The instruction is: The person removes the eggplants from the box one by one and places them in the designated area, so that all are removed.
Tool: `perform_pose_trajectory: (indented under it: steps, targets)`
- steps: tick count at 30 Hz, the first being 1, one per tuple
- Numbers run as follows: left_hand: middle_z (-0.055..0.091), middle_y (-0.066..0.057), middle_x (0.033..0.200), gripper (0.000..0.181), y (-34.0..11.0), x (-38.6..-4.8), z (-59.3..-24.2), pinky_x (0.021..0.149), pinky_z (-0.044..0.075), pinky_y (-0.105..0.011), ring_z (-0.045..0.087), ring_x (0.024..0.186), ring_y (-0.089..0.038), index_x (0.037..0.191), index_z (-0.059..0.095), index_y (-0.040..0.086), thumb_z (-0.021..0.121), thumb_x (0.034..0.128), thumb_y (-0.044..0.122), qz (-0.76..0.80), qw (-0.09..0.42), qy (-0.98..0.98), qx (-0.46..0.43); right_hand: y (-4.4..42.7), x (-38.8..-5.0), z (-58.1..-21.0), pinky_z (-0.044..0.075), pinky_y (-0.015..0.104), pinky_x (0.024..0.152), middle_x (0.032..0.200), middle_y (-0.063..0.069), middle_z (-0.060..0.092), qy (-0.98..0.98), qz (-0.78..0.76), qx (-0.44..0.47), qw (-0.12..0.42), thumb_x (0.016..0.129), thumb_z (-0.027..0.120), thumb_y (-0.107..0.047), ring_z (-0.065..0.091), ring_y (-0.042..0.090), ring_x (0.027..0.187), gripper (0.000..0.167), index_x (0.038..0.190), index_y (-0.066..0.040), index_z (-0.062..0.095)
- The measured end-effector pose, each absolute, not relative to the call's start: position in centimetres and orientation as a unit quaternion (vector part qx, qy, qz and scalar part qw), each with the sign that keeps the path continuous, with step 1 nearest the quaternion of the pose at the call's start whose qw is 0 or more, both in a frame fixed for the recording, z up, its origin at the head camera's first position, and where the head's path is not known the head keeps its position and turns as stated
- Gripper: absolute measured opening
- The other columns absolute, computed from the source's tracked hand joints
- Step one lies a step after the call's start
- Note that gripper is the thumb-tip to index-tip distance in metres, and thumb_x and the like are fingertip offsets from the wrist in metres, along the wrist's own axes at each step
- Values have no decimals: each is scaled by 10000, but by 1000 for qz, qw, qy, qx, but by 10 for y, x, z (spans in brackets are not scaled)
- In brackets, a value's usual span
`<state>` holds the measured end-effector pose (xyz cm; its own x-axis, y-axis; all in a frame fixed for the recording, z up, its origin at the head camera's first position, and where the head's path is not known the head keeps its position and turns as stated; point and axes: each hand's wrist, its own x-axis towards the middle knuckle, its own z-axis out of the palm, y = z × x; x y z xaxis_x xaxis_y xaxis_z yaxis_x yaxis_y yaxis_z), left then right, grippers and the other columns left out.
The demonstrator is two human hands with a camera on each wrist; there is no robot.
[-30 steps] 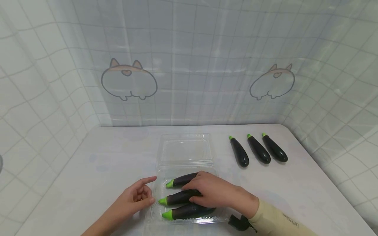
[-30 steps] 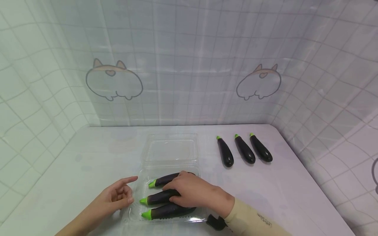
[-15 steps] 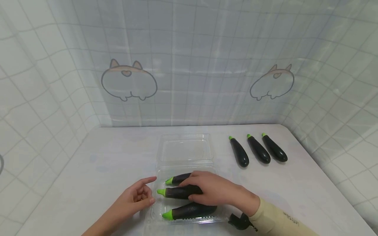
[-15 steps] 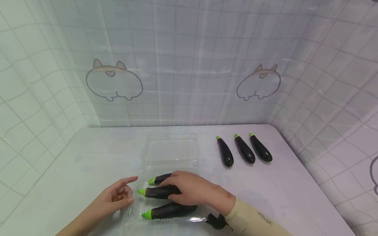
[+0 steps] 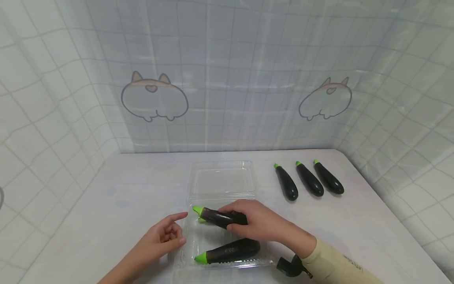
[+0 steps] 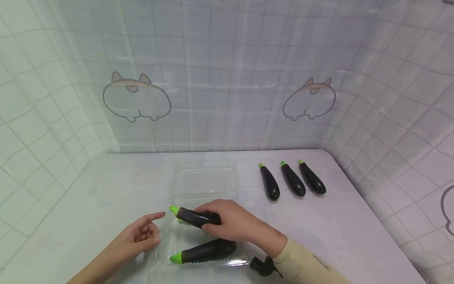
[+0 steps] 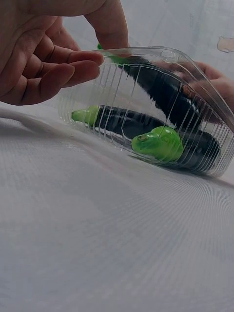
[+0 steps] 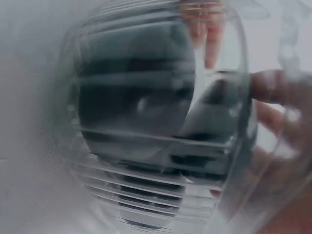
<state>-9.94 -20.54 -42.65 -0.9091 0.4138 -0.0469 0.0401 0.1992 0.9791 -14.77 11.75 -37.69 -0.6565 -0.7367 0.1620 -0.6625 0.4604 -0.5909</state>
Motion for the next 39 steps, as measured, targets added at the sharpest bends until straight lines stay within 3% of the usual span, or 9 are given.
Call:
perform_pose_trajectory:
  steps: [14,27,39]
  targets:
    - [565,-155,952,657,-205,-100,-425,666,489,-245,576,772,-154,1481,359,0,697,930,119,609,155,765,140,131,-144,-365,507,299,810,1191,-137,612,851,-366,-374,29,912,728,-304,593,45,984,447,1338,-278,594]
    - [566,-154,957,656,-206,-100,-424,664,488,-240,578,785,-163,1483,355,1,693,934,119,609,155,764,146,151,-142,-356,503,310,844,1174,-211,599,868,-375,-325,11,897,748,-312,583,37,1015,455,1325,-311,592]
    - [563,-153,962,653,-206,-99,-423,659,484,-242,573,783,-149,1485,354,5,689,937,120,612,156,762,144,175,-139,-356,522,304,815,1166,-168,604,876,-391,-284,4,895,742,-382,621,58,997,451,1313,-301,591]
